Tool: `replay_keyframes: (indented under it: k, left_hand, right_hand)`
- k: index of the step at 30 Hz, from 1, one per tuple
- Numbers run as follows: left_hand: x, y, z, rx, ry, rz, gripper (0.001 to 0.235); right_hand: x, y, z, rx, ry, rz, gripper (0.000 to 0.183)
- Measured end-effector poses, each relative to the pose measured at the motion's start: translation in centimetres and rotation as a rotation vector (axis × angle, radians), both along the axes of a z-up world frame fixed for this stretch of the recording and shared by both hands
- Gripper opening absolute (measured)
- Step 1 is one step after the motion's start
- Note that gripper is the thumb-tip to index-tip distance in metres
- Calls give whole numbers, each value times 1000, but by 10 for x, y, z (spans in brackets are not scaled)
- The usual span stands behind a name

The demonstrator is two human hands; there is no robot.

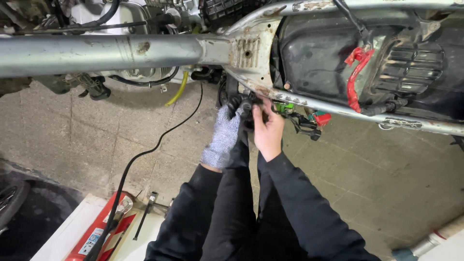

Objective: The person works on the electrical wiring of a motorcycle frame in a workshop. They connect wires to a green component near the engine area and use a flashlight to illuminate the workspace.

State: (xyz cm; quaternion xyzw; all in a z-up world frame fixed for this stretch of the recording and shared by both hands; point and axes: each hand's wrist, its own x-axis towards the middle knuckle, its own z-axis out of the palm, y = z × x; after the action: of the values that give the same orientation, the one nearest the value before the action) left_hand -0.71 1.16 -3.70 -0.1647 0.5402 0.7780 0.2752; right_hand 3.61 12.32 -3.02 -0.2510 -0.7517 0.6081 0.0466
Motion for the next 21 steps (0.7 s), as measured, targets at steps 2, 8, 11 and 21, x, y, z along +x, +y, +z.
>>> replay_keyframes:
  k: [2,8,11,21]
  left_hand:
    - [0,4,13,-40,-6,30,21]
    - [11,8,-8,105,-69,157,23]
    - [4,2,-3,114,-84,58,25]
    - [22,13,-3,-28,-15,119,30]
  right_hand:
    - [-1,5,-9,-54,-44,-24,30]
    - [-6,12,2,21,-66,-7,31]
    - [-8,7,12,133,-2,3,24]
    - [-16,9,16,59,-88,-34,9]
